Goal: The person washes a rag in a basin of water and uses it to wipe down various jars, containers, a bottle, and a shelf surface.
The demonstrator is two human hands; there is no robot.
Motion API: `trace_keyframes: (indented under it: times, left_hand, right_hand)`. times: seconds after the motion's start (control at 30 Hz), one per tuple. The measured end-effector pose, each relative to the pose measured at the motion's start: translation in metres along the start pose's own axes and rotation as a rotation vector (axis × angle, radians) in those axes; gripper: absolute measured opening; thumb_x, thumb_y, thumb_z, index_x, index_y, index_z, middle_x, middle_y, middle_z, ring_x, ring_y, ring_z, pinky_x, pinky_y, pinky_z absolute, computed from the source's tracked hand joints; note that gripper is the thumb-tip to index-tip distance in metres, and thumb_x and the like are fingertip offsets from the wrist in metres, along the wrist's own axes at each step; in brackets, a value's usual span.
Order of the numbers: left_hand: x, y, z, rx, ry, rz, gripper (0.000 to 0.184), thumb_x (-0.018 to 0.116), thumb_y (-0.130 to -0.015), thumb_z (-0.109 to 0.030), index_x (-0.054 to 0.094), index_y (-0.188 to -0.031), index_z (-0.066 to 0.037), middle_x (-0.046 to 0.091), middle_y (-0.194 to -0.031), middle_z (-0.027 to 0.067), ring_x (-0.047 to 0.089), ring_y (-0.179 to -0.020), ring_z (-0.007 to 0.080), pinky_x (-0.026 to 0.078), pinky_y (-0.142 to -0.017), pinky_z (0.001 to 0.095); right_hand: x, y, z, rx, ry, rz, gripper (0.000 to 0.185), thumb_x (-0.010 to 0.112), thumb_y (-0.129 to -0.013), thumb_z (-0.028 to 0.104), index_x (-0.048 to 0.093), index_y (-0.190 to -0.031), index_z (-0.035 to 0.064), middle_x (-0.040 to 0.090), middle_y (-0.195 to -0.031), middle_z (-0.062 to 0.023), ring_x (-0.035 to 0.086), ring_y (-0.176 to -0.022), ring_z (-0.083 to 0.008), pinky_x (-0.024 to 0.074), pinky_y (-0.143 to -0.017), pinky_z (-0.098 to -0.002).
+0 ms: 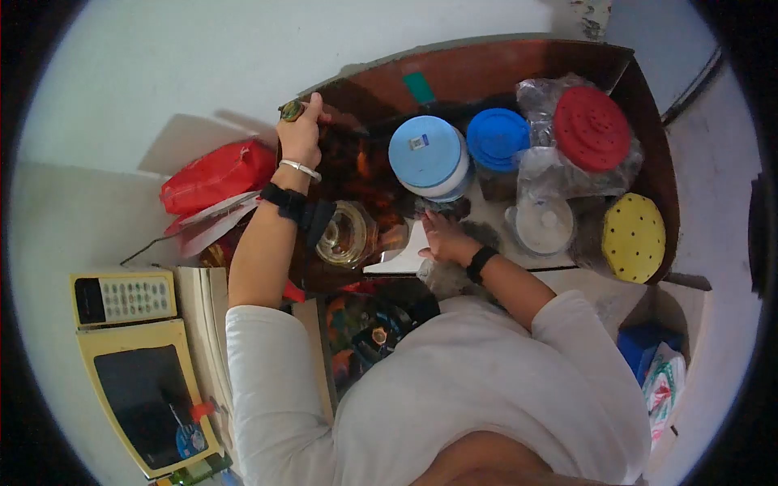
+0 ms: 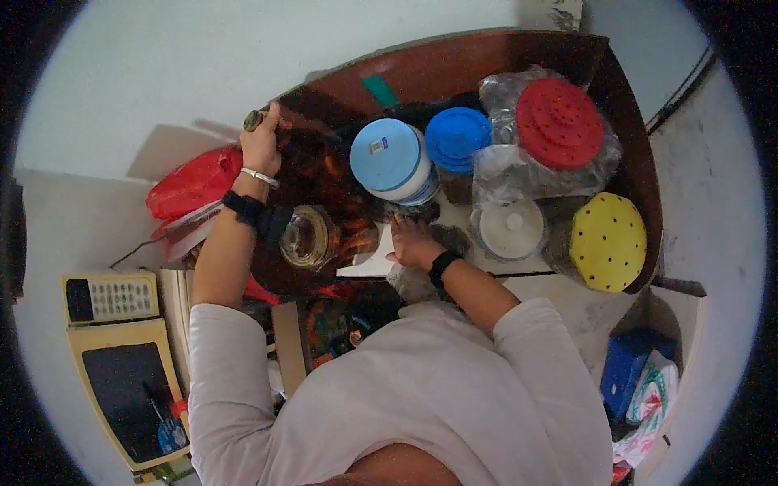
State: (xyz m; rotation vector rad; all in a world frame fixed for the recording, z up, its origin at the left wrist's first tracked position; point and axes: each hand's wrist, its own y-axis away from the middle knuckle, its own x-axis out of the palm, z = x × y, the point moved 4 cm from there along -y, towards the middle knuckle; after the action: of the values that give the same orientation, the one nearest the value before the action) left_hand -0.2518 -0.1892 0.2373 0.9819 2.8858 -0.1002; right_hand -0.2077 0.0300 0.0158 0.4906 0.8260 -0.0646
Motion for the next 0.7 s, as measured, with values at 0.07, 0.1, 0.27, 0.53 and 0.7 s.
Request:
trace_keyframes:
  times: [0.07,0.1,0.27,0.53,0.7]
  left_hand:
    - [-0.002,-0.001,0.001,0.011,0.001,0.017,0.019,0.065,-0.077,-0.016,0.053,-0.066,-0.005,0.054,-0.060,0.0051,0.052,-0.055,0.0139,0.039,-0.053,0.0272]
    - [-0.002,-0.002,0.001,0.029,0.019,0.026,0.019,0.065,-0.076,-0.015,0.053,-0.066,-0.005,0.055,-0.060,0.0050,0.052,-0.056,0.0139,0.040,-0.053,0.0274]
    - [-0.010,-0.004,0.002,0.070,0.018,0.046,0.018,0.065,-0.076,-0.013,0.053,-0.065,-0.005,0.055,-0.062,0.0048,0.052,-0.056,0.0139,0.041,-0.054,0.0276]
    - [-0.015,0.008,-0.002,0.205,-0.067,0.108,0.016,0.067,-0.075,-0.014,0.056,-0.069,-0.004,0.057,-0.064,0.0034,0.053,-0.061,0.0124,0.041,-0.060,0.0250]
    - [-0.013,0.021,-0.009,0.179,-0.107,0.226,0.016,0.064,-0.078,-0.016,0.057,-0.071,-0.004,0.058,-0.071,0.0041,0.053,-0.066,0.0125,0.041,-0.066,0.0267]
  right_hand:
    - [0.000,-0.001,-0.001,0.005,-0.007,0.004,0.083,0.054,-0.078,0.043,0.012,-0.133,-0.0044,0.009,-0.140,-0.0195,0.016,-0.128,-0.0334,0.0171,-0.102,-0.0485]
    - [0.000,-0.001,-0.001,-0.001,-0.002,0.005,0.084,0.054,-0.078,0.043,0.012,-0.133,-0.0043,0.009,-0.140,-0.0194,0.016,-0.128,-0.0334,0.0170,-0.102,-0.0485]
    - [-0.002,-0.001,0.001,-0.002,0.025,-0.006,0.083,0.054,-0.078,0.043,0.013,-0.133,-0.0043,0.010,-0.140,-0.0191,0.016,-0.128,-0.0331,0.0168,-0.102,-0.0484]
    - [0.001,0.001,0.000,-0.016,-0.007,-0.026,0.082,0.055,-0.078,0.041,0.014,-0.132,-0.0054,0.010,-0.140,-0.0203,0.016,-0.128,-0.0344,0.0183,-0.101,-0.0486]
    - [0.000,0.000,0.002,-0.024,0.024,-0.061,0.081,0.057,-0.077,0.037,0.015,-0.131,-0.0066,0.013,-0.139,-0.0222,0.020,-0.126,-0.0362,0.0201,-0.100,-0.0487]
